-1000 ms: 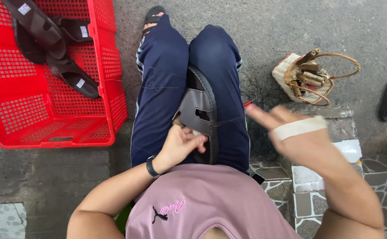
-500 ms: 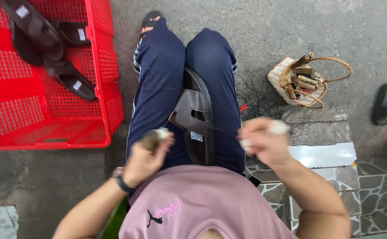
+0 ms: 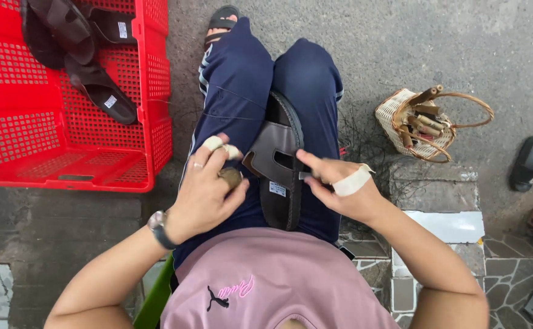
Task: Hand-stitching the components of a leather sandal using a needle and thread while sitting on the ground.
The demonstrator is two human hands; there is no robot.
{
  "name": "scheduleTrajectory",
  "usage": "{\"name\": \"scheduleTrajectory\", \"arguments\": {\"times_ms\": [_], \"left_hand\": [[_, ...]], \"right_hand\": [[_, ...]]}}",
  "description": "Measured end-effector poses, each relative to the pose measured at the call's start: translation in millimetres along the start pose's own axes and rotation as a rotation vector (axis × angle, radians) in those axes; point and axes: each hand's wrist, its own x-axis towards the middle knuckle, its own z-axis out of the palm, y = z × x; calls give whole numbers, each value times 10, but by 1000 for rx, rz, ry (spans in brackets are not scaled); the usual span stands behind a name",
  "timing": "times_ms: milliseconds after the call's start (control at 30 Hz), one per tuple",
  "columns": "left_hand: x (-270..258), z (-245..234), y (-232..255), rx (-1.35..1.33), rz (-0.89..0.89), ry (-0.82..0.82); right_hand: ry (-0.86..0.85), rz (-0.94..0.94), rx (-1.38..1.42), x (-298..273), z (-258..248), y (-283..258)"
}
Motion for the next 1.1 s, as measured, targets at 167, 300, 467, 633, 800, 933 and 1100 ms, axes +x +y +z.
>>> {"name": "scheduleTrajectory", "arguments": {"times_ms": [167, 300, 467, 633, 800, 933, 1100], "left_hand": [[264, -136, 64, -1794, -705, -414], [-33, 314, -254, -1659, -1120, -85], [201, -127, -647, -810, -641, -147], [248, -33, -277, -371, -117, 11], [293, 284, 167, -505, 44, -124], [299, 545, 244, -527, 68, -92], [260, 710, 260, -574, 47, -15]], "right_hand": [[36, -326, -411, -2, 37, 120], [-51, -359, -409, -17, 20, 289], [-191, -210, -442, -69, -96, 165], [-222, -154, -479, -176, -123, 102], [-229, -171, -545, -162, -167, 81], [-274, -239, -754, -178, -161, 16], [-182, -344, -793, -149, 160, 221]]}}
